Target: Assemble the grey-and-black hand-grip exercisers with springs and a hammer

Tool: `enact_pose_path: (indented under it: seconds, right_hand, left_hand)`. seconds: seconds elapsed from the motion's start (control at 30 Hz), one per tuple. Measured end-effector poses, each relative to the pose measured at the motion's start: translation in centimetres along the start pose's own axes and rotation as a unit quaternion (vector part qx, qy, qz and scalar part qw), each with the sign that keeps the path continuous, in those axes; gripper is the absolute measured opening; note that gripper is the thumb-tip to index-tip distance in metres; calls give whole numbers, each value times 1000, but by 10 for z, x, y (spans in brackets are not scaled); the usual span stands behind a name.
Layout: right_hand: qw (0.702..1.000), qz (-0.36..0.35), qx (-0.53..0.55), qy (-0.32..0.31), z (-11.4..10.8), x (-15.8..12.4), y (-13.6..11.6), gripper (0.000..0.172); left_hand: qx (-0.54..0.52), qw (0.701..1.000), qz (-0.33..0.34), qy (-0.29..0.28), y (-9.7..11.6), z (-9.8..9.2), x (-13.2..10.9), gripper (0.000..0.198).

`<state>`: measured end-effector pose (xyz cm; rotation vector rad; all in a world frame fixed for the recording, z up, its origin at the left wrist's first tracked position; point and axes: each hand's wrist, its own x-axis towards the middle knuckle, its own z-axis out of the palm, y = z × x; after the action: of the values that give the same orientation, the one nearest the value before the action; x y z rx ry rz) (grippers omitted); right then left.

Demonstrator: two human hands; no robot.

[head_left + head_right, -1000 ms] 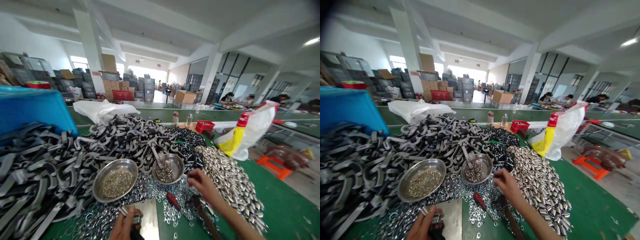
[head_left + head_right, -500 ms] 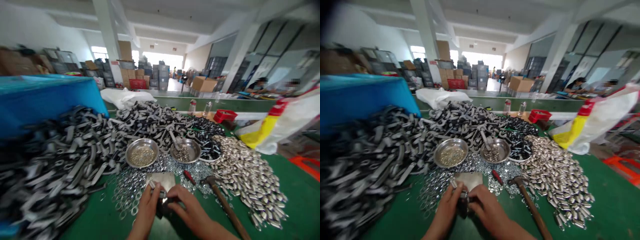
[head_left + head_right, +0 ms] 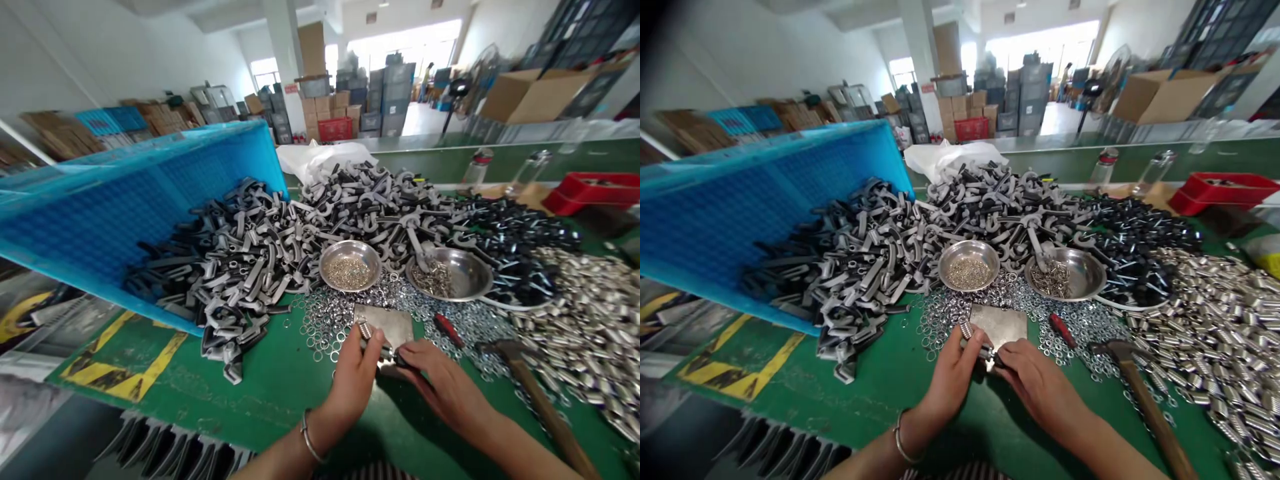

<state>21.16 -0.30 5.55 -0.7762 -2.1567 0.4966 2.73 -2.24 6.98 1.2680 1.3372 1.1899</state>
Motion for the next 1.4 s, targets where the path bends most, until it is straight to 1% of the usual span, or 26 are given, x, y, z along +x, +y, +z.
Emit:
enact_pose_path:
  seconds: [0.07, 0.1, 0.2, 0.23, 0.27, 0.3, 0.4, 0.5, 0.57, 0.6, 0.73, 0.77, 0.8, 0.87, 0.9, 0.93, 0.97, 1.03, 1.07, 1.1, 1.13, 1.2, 1.23, 1.27, 1.33, 1.4]
  right_hand:
    - [984, 120, 132, -21, 0, 7, -6, 12]
    - [953, 197, 225, -46, 1, 10, -10, 11]
    - [799, 376, 453, -126, 2, 20, -18, 29]
    - [774, 398, 472, -141, 3, 22, -20, 32]
    - [779, 406, 455, -143, 4, 23, -20, 32]
    - [810, 401, 407, -131, 5, 23, -20, 30]
    - [930, 296, 203, -79, 9, 20, -12, 20]
    - [968, 200, 135, -71, 15, 17, -4, 18]
    - [945, 242, 203, -79, 19, 17, -4, 21]
    - [915, 291, 267, -86, 21, 17, -7, 25]
    - [702, 472, 505, -174, 26, 20, -19, 47]
    - [688, 484, 509, -184, 26, 20, -21, 49]
    - [705, 481, 489, -180, 25, 20, -22, 50]
    - [778, 443, 419, -148, 25, 18, -22, 47]
    - [799, 428, 401, -135, 25, 17, -22, 45]
    - [793, 425, 411, -146, 25, 15, -22, 46]
    - [761, 434, 447, -180, 26, 14, -22, 50]
    - [666, 456, 522, -276, 27, 11, -21, 62]
    - [640, 459, 529, -316, 28, 10, -20, 69]
    - [653, 454, 506, -335, 28, 9, -18, 73]
    - [703, 437, 450, -334, 28, 9, -16, 74]
    - [851, 366, 259, -275, 26, 10, -11, 64]
    - [906, 314, 153, -237, 25, 11, -9, 56]
    - [941, 264, 62, -204, 24, 12, -7, 48]
    - [965, 202, -28, -165, 25, 13, -6, 42]
    - [963, 212, 32, -163, 28, 11, -11, 45]
  left_hand:
    - [32, 998, 45, -9, 2, -3, 1, 26]
    - [51, 996, 67, -20, 3, -5, 2, 24]
    - [102, 989, 100, -47, -1, -11, 10, 22]
    - [110, 988, 99, -46, -4, -12, 13, 22]
    - [112, 988, 95, -42, -7, -13, 15, 22]
    - [107, 990, 89, -36, -10, -14, 16, 22]
    - [64, 995, 71, -25, -14, -13, 15, 24]
    - [35, 998, 56, -16, -13, -14, 13, 26]
    - [44, 997, 64, -15, -12, -17, 13, 25]
    - [59, 995, 80, -18, -12, -19, 13, 23]
    - [138, 972, 175, -72, -19, -27, 15, 17]
    - [145, 971, 175, -79, -22, -27, 15, 17]
    - [142, 973, 162, -80, -24, -28, 15, 17]
    - [118, 983, 124, -70, -26, -28, 14, 18]
    - [106, 985, 118, -67, -26, -28, 13, 18]
    - [100, 984, 126, -71, -25, -29, 12, 18]
    - [100, 981, 148, -80, -23, -30, 12, 18]
    - [112, 970, 187, -105, -21, -33, 11, 17]
    - [117, 969, 188, -114, -21, -34, 10, 17]
    - [117, 971, 171, -116, -21, -35, 10, 18]
    - [114, 977, 140, -109, -23, -34, 10, 20]
    - [98, 990, 69, -75, -28, -32, 10, 24]
    - [88, 994, 40, -55, -30, -30, 10, 26]
    - [79, 996, 19, -39, -33, -28, 10, 27]
    - [61, 998, -5, -21, -34, -24, 8, 29]
    - [45, 999, -5, -23, -32, -22, 6, 30]
